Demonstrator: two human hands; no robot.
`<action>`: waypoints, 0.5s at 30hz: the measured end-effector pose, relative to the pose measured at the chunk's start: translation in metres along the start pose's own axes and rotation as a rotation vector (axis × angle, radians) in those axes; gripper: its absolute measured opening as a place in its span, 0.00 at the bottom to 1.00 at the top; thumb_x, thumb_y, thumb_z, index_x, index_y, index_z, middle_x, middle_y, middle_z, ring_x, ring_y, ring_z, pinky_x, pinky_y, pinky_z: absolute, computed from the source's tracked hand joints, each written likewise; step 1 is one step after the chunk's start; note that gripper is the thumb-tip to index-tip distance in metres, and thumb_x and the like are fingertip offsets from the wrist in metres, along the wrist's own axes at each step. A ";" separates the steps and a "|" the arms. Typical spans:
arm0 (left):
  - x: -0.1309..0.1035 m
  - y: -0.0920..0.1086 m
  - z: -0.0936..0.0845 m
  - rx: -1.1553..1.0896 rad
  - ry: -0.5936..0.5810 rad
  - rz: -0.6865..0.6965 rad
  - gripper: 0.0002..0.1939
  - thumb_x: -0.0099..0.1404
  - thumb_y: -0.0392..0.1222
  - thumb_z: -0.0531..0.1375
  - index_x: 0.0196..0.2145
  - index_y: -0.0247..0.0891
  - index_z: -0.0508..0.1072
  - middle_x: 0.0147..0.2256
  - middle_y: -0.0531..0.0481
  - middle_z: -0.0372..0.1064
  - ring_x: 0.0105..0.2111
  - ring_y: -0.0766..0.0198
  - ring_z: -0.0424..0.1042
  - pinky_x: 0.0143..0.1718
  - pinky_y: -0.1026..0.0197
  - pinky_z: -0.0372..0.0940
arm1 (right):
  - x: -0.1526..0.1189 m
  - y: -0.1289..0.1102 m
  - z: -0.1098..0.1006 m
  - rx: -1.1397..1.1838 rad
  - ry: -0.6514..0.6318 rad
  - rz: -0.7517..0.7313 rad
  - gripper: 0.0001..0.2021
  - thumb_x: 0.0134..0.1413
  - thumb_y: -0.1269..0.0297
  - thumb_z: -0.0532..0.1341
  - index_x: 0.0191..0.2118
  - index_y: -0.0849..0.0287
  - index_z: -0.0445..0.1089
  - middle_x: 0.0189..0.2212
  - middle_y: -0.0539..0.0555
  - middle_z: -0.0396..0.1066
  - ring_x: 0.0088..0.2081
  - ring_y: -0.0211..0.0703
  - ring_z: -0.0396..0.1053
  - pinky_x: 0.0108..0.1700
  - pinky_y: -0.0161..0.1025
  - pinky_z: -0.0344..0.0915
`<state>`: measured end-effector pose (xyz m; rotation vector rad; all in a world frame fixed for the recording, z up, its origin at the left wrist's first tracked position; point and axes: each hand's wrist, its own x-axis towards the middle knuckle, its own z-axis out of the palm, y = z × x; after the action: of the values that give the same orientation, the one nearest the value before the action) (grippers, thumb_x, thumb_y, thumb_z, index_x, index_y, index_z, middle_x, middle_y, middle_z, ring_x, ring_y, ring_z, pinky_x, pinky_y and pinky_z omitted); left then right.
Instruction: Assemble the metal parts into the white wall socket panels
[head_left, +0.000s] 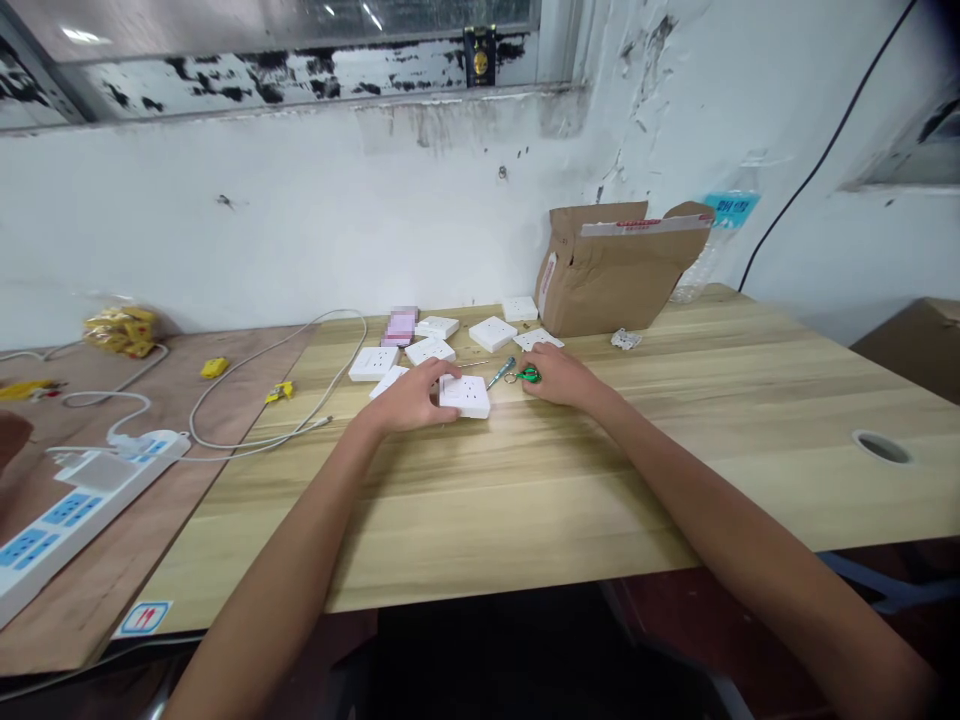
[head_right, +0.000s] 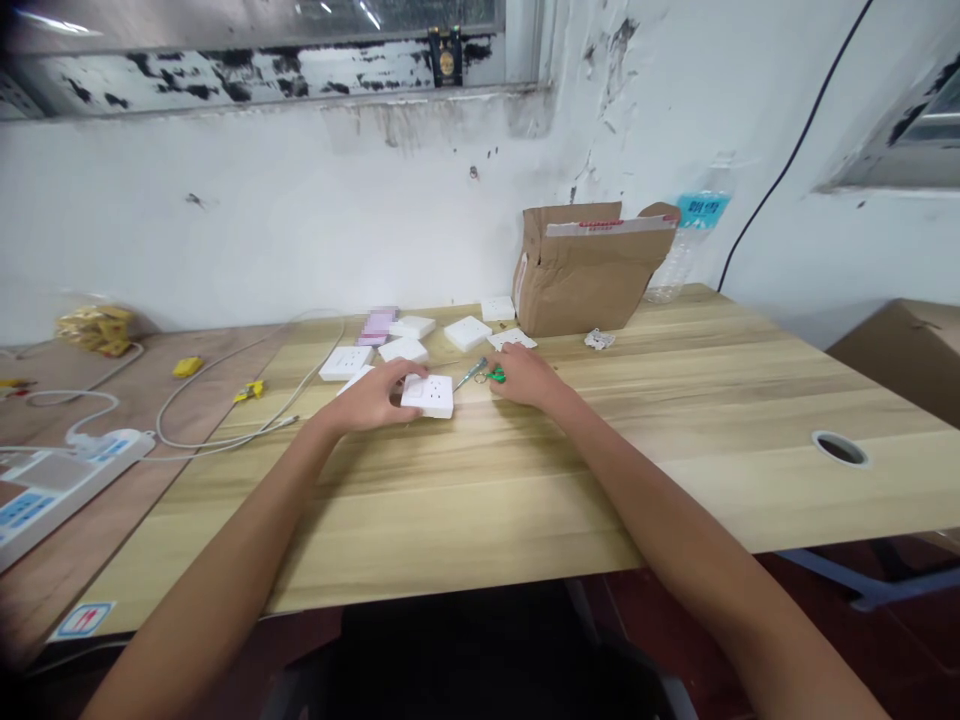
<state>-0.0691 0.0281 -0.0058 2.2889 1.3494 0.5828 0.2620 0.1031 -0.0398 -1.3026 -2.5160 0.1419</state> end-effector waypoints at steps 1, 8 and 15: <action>-0.001 -0.001 -0.001 0.030 -0.011 0.006 0.31 0.60 0.50 0.70 0.60 0.45 0.74 0.59 0.42 0.74 0.51 0.44 0.75 0.50 0.47 0.69 | -0.001 -0.001 0.000 0.006 0.000 0.020 0.10 0.63 0.64 0.67 0.48 0.54 0.81 0.47 0.61 0.76 0.46 0.55 0.74 0.46 0.44 0.66; -0.002 -0.003 0.006 0.269 0.020 0.057 0.31 0.64 0.54 0.70 0.61 0.42 0.73 0.60 0.37 0.73 0.61 0.35 0.69 0.63 0.36 0.64 | -0.004 -0.016 -0.003 0.092 0.040 0.062 0.06 0.62 0.66 0.67 0.44 0.56 0.80 0.48 0.58 0.74 0.37 0.45 0.71 0.39 0.40 0.61; 0.011 0.039 0.042 0.152 0.277 0.205 0.15 0.81 0.49 0.59 0.58 0.40 0.75 0.57 0.38 0.77 0.59 0.43 0.73 0.64 0.41 0.67 | -0.001 -0.035 -0.010 0.275 0.105 -0.121 0.09 0.67 0.71 0.64 0.42 0.57 0.84 0.37 0.55 0.80 0.39 0.47 0.73 0.42 0.39 0.61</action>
<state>-0.0134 0.0146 -0.0173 2.5638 1.3277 0.9228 0.2383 0.0817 -0.0231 -1.0214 -2.3774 0.3687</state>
